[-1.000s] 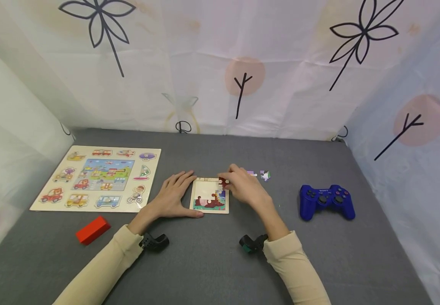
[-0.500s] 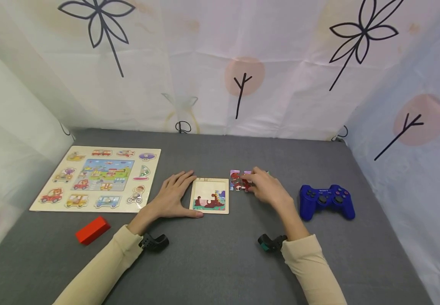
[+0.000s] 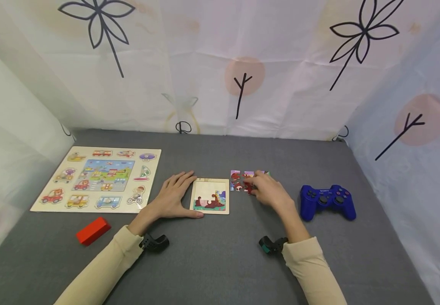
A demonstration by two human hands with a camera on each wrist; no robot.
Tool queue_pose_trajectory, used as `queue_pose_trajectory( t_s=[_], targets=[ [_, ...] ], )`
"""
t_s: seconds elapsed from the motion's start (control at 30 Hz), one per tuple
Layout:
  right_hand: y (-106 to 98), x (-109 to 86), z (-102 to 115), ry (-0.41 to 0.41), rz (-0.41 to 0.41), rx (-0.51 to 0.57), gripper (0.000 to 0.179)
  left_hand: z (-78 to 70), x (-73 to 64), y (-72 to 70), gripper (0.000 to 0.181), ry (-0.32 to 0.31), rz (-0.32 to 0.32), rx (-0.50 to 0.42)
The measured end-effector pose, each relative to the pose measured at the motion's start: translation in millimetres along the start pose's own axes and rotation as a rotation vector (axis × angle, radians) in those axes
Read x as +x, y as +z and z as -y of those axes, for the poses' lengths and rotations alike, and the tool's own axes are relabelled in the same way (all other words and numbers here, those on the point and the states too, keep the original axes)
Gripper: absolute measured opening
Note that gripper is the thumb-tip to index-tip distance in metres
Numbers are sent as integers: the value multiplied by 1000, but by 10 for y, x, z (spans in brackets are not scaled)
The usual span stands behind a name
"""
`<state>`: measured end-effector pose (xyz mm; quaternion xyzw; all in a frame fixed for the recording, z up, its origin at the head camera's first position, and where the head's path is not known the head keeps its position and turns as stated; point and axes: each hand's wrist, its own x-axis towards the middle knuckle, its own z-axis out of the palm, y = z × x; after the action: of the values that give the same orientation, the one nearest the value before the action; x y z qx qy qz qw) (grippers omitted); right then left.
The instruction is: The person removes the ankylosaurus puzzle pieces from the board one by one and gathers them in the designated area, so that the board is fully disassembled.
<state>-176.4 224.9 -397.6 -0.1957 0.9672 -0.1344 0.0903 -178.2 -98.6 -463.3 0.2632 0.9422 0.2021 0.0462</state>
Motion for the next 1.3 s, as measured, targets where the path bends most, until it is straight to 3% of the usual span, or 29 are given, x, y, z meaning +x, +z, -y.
queue_pose_trajectory(
  t_s=[0.53,1.3],
  targets=[
    [86,6,31,38,-51,8,40,3,-2,8,119,-2,-3,-13],
    [53,-28,79,46,-107,6,39,-5,4,3,118,5,-25,-9]
  ],
)
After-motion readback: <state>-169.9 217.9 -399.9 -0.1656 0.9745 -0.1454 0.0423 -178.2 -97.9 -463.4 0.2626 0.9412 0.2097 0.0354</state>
